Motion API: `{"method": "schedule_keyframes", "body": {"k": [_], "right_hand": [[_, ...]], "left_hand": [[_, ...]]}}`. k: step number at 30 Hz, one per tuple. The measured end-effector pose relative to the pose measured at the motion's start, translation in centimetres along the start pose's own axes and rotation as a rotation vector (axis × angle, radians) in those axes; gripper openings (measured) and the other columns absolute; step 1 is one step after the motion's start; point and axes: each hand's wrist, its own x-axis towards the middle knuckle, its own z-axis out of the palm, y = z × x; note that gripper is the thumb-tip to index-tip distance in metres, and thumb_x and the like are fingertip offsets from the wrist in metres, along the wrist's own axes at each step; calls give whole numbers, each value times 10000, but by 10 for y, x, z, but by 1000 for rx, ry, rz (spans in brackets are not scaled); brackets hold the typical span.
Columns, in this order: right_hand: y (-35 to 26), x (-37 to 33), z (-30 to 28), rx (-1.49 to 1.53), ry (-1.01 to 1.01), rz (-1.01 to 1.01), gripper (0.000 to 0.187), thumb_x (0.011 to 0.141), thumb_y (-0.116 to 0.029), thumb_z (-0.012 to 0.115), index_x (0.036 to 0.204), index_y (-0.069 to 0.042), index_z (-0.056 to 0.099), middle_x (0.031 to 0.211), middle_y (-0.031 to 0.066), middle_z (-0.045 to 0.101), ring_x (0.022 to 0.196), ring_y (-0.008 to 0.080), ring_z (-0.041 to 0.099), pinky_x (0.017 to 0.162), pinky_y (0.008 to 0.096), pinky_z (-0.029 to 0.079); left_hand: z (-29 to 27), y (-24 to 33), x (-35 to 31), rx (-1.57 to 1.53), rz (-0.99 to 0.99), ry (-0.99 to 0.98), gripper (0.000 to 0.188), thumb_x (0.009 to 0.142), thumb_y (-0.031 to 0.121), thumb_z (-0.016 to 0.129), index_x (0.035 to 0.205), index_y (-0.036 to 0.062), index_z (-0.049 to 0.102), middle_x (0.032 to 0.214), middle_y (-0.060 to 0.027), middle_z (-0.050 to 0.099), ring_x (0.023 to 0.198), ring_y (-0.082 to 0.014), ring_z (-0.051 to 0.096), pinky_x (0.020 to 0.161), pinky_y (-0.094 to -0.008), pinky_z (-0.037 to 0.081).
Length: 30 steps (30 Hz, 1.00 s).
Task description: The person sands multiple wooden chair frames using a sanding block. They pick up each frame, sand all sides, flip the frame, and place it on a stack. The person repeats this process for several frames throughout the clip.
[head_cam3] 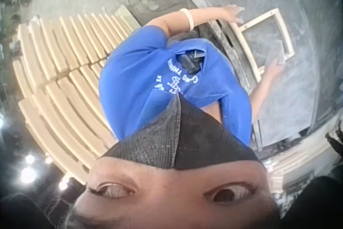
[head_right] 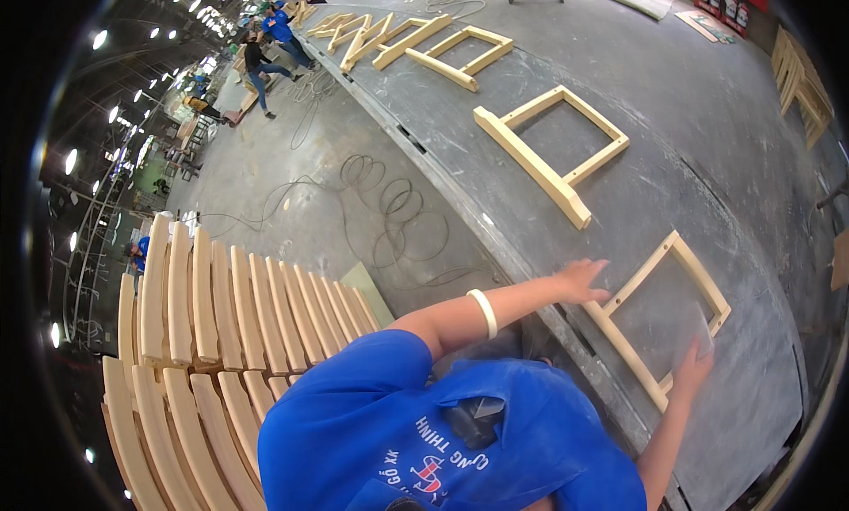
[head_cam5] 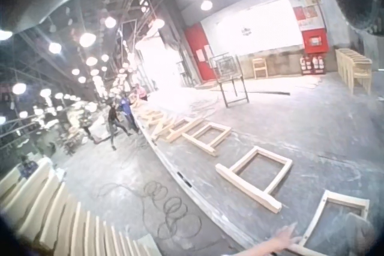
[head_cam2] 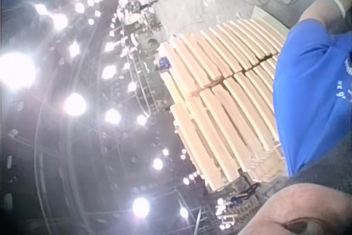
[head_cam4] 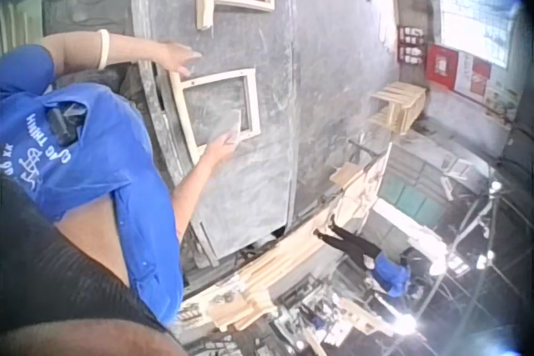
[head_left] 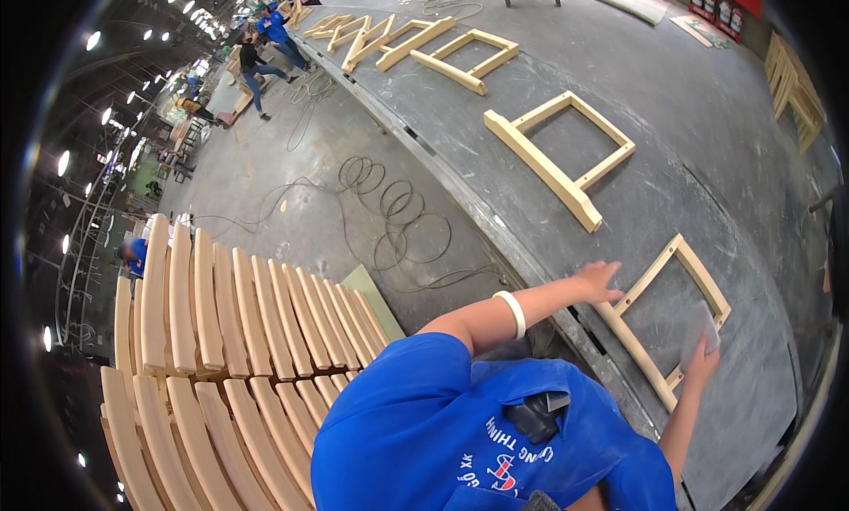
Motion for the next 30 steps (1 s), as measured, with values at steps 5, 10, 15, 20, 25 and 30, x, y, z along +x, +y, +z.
{"method": "schedule_keyframes", "body": {"k": [5,10,15,20,25,30], "right_hand": [[-110,-10,49,363,-281,-61,360,880,-184,609,1119,82,578,1094,164,633,1011,234,597,865,338,456],[-193,4,65,502,-232,-106,420,858,-108,623,1239,28,511,1132,145,600,1072,230,564,938,341,425],[-253,-26,49,114,62,-873,341,781,-4,651,1116,-28,588,1091,124,579,1100,274,536,963,372,407],[-288,-72,77,330,-531,-1204,261,726,18,645,979,-46,645,1024,97,600,1054,300,560,911,427,446],[-293,-83,97,316,-478,-1269,291,669,-49,697,953,-66,635,997,66,598,1016,272,564,921,423,439],[-290,-78,94,295,-486,-1190,317,655,-61,711,961,-66,631,992,67,602,947,278,560,843,409,445]], "left_hand": [[-58,68,-12,-996,344,-179,593,734,284,774,1187,3,513,1130,-143,591,990,-228,576,855,-343,468],[-109,75,-4,-686,209,124,367,751,228,750,1020,13,624,947,-77,656,883,-158,597,766,-321,485],[-158,86,24,-1077,183,269,343,784,81,698,1082,-47,588,998,-135,659,909,-194,625,809,-316,493],[-176,111,32,-1126,147,238,381,816,122,682,1137,-48,566,1062,-118,638,1004,-180,582,898,-304,428],[-173,123,46,-1207,185,268,358,788,124,690,1082,-54,590,1005,-146,660,920,-212,630,824,-322,477],[-158,125,52,-391,229,382,325,762,214,684,984,-13,613,926,-187,654,868,-310,640,757,-378,491]]}}
